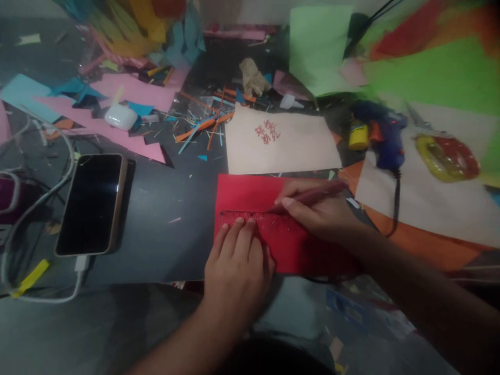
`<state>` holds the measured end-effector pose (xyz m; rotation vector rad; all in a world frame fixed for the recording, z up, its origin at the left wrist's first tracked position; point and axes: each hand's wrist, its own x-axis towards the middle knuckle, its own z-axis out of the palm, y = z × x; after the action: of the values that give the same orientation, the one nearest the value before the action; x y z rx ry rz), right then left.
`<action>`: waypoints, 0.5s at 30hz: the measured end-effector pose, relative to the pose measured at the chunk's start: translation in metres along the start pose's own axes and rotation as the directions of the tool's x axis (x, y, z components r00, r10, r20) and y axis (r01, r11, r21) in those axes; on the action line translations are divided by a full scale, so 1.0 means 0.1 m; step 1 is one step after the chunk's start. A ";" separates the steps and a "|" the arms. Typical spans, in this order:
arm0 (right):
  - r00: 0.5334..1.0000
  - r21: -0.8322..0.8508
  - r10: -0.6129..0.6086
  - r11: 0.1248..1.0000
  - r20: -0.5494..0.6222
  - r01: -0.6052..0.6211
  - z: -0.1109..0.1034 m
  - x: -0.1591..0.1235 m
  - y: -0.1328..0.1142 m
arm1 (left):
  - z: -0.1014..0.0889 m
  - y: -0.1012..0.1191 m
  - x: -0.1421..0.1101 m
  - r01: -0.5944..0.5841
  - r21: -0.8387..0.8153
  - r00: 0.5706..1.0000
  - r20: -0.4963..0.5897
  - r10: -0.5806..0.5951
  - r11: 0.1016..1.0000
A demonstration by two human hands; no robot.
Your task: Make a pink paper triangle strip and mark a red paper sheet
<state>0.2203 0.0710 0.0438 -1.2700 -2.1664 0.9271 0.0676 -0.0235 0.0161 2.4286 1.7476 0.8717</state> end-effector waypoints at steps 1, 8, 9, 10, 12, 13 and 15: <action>1.000 0.003 0.010 1.000 -0.017 -0.010 0.00 -0.01 0.01 | 0.00 0.00 0.00 -0.002 0.004 1.000 0.004 0.002 1.000; 0.997 0.040 0.028 0.999 -0.077 -0.025 0.03 -0.04 0.07 | 0.00 0.00 0.00 -0.008 0.039 1.000 0.002 0.008 0.999; 0.997 0.042 0.031 0.999 -0.077 -0.028 0.03 -0.05 0.07 | 0.00 0.00 0.00 -0.009 0.040 1.000 0.002 0.009 0.999; 0.996 0.042 0.032 0.999 -0.079 -0.029 0.03 -0.05 0.07 | 0.00 0.00 0.00 -0.010 0.039 1.000 0.003 0.010 0.999; 0.997 0.042 0.033 0.999 -0.075 -0.030 0.03 -0.05 0.07 | 0.00 0.01 0.00 -0.011 0.031 1.000 0.007 0.010 0.999; 0.997 0.043 0.033 0.999 -0.074 -0.030 0.03 -0.05 0.07 | 0.00 0.01 0.00 -0.008 0.027 1.000 0.010 0.008 1.000; 0.997 0.053 0.025 0.998 -0.079 -0.021 0.04 -0.05 0.07 | 0.00 0.01 0.00 -0.003 0.022 1.000 0.007 0.003 1.000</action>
<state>0.2238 0.0679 0.0362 -1.2875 -2.0580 0.9205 0.0682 -0.0235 0.0170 2.4453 1.7613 0.8479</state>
